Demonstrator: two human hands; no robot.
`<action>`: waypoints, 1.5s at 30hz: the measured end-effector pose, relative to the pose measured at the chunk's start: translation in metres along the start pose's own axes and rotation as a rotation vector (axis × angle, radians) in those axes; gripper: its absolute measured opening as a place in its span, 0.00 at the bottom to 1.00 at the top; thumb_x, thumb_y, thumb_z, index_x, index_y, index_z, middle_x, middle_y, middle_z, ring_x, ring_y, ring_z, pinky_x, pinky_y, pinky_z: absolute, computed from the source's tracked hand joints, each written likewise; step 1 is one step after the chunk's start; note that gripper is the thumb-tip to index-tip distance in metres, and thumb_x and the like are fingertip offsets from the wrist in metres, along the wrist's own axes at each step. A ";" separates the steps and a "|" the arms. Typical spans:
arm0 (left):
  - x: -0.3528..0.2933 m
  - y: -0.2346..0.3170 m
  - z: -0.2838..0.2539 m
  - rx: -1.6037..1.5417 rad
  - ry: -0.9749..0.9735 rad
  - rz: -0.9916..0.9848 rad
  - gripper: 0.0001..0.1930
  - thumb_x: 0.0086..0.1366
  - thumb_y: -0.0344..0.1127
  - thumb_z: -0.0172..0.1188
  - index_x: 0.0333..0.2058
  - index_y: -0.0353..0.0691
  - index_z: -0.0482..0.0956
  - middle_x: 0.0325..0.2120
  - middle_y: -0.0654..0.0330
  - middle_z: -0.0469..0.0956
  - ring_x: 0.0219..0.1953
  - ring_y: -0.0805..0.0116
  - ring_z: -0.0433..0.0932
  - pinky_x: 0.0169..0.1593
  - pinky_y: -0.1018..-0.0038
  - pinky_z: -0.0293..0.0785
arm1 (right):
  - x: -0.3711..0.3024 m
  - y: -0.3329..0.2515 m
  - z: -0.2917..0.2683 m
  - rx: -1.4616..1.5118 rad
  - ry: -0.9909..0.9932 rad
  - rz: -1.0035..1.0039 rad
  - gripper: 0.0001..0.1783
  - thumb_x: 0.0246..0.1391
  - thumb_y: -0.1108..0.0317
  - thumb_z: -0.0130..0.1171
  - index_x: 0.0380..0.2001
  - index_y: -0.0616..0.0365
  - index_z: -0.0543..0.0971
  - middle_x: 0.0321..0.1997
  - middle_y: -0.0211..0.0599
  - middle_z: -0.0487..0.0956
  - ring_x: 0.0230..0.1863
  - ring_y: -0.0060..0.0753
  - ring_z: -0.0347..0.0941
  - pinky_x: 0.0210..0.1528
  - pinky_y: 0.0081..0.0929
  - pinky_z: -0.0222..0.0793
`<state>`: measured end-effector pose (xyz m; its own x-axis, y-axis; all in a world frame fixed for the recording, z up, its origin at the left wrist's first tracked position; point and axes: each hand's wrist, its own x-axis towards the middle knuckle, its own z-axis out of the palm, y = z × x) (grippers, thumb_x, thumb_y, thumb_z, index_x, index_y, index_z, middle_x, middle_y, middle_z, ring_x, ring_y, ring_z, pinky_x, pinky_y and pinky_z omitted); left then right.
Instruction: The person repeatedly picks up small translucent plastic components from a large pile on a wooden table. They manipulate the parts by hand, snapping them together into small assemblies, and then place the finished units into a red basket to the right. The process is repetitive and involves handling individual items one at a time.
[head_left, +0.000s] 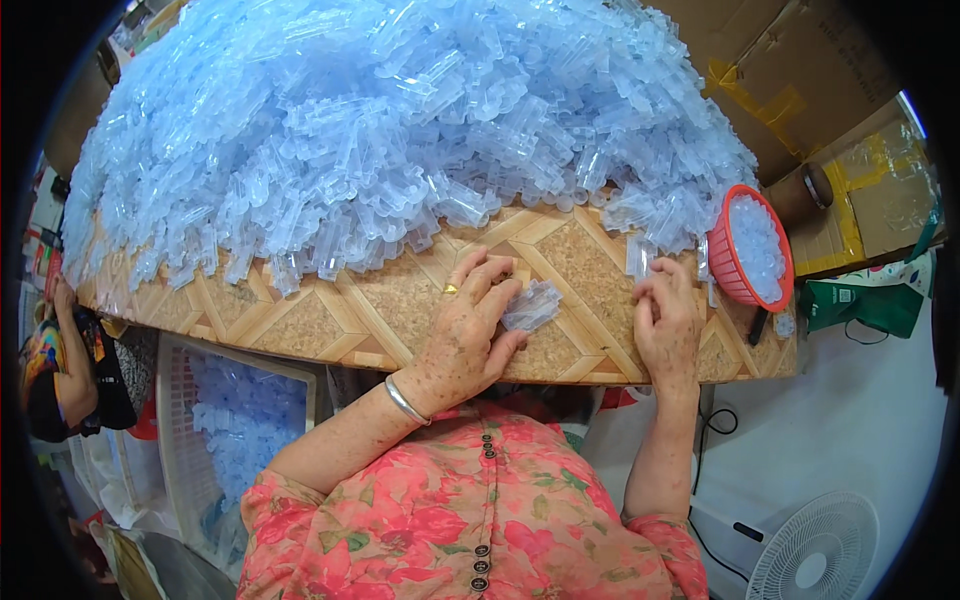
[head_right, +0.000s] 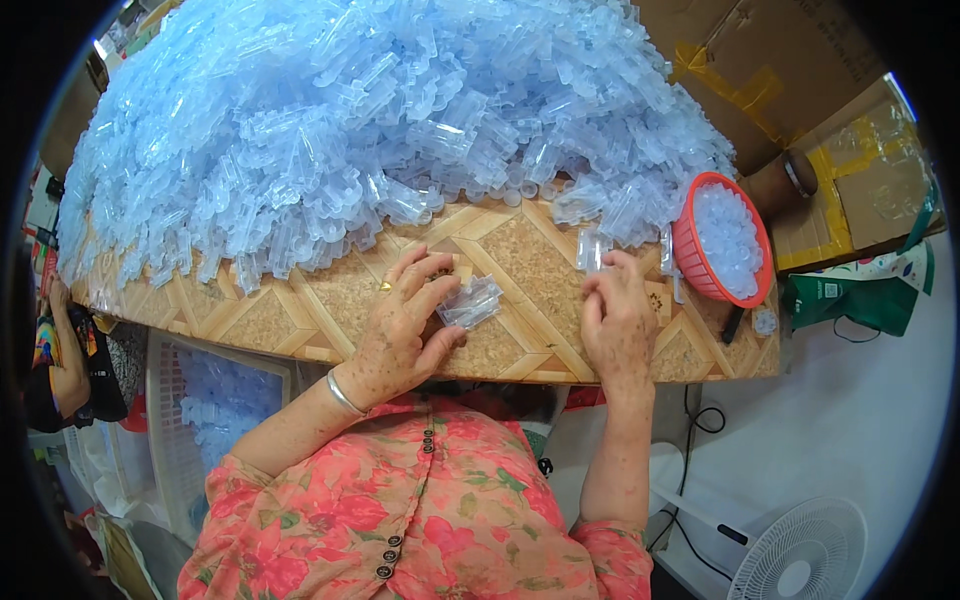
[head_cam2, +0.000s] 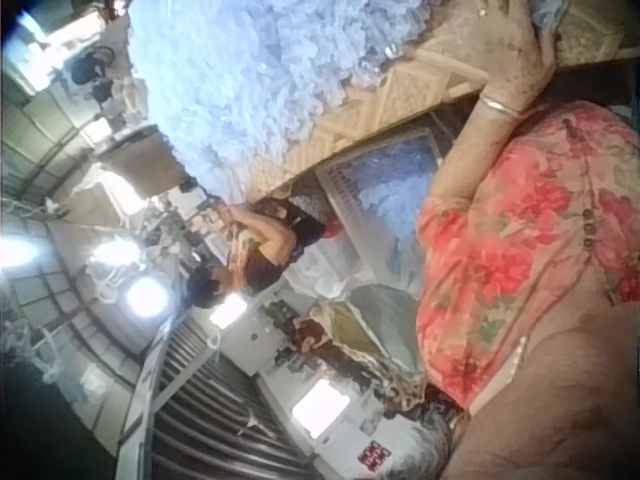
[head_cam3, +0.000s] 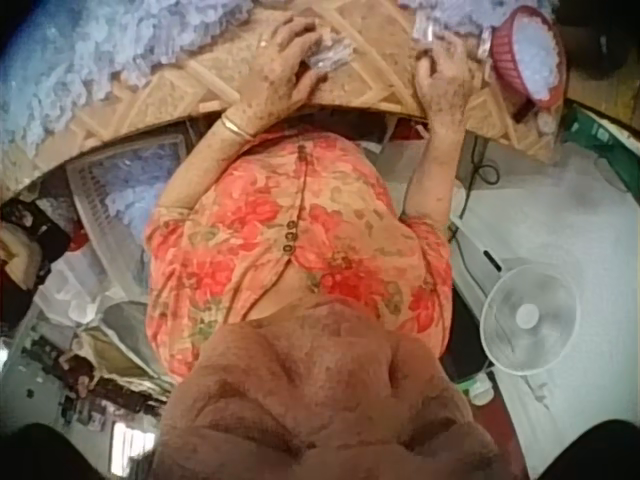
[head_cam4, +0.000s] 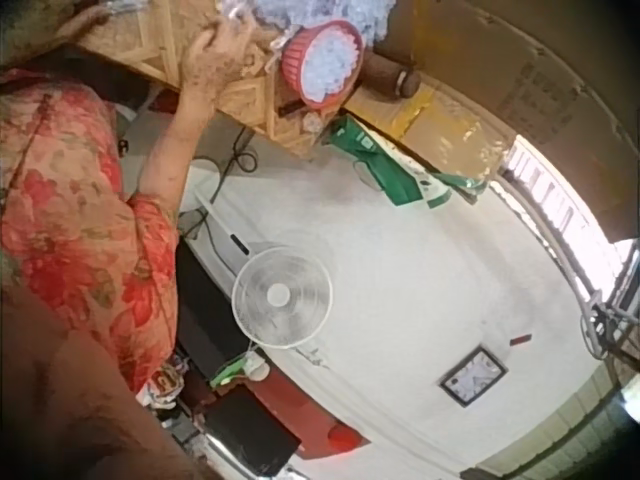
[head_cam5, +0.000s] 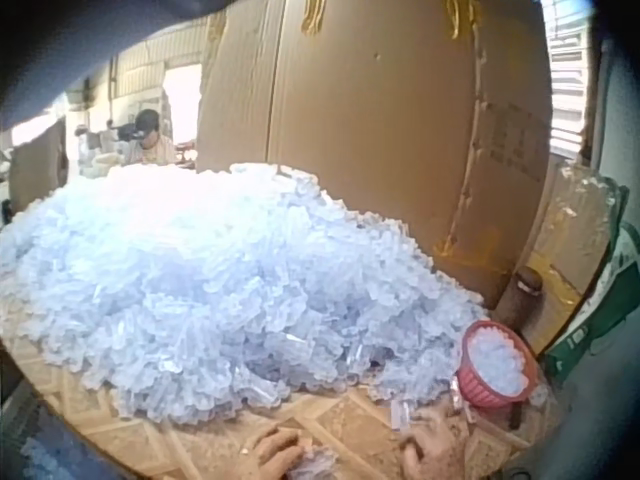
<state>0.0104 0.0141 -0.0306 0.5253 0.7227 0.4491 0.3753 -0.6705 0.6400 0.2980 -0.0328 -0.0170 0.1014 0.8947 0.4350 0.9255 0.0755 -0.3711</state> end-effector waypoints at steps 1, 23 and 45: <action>0.000 0.000 0.000 0.008 0.001 -0.005 0.32 0.51 0.27 0.74 0.57 0.33 0.74 0.61 0.44 0.71 0.67 0.32 0.65 0.69 0.47 0.65 | -0.008 0.001 -0.002 0.012 -0.020 -0.074 0.09 0.53 0.77 0.63 0.38 0.55 0.80 0.50 0.42 0.80 0.45 0.45 0.81 0.42 0.41 0.76; 0.002 -0.001 0.000 0.006 0.016 -0.015 0.29 0.51 0.23 0.72 0.55 0.36 0.77 0.59 0.45 0.73 0.65 0.34 0.69 0.68 0.48 0.67 | -0.014 -0.027 -0.028 0.125 -0.281 0.305 0.25 0.51 0.73 0.62 0.56 0.59 0.80 0.46 0.42 0.79 0.42 0.41 0.80 0.46 0.37 0.77; 0.001 0.000 0.002 0.039 0.033 -0.062 0.26 0.54 0.25 0.71 0.53 0.33 0.76 0.61 0.45 0.72 0.68 0.33 0.66 0.68 0.49 0.67 | -0.010 -0.052 -0.025 0.269 -0.351 0.209 0.20 0.51 0.77 0.62 0.49 0.59 0.82 0.51 0.41 0.81 0.39 0.39 0.80 0.44 0.35 0.76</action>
<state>0.0122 0.0145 -0.0311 0.4749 0.7678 0.4300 0.4363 -0.6298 0.6427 0.2581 -0.0568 0.0178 0.1031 0.9938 0.0429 0.7664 -0.0519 -0.6403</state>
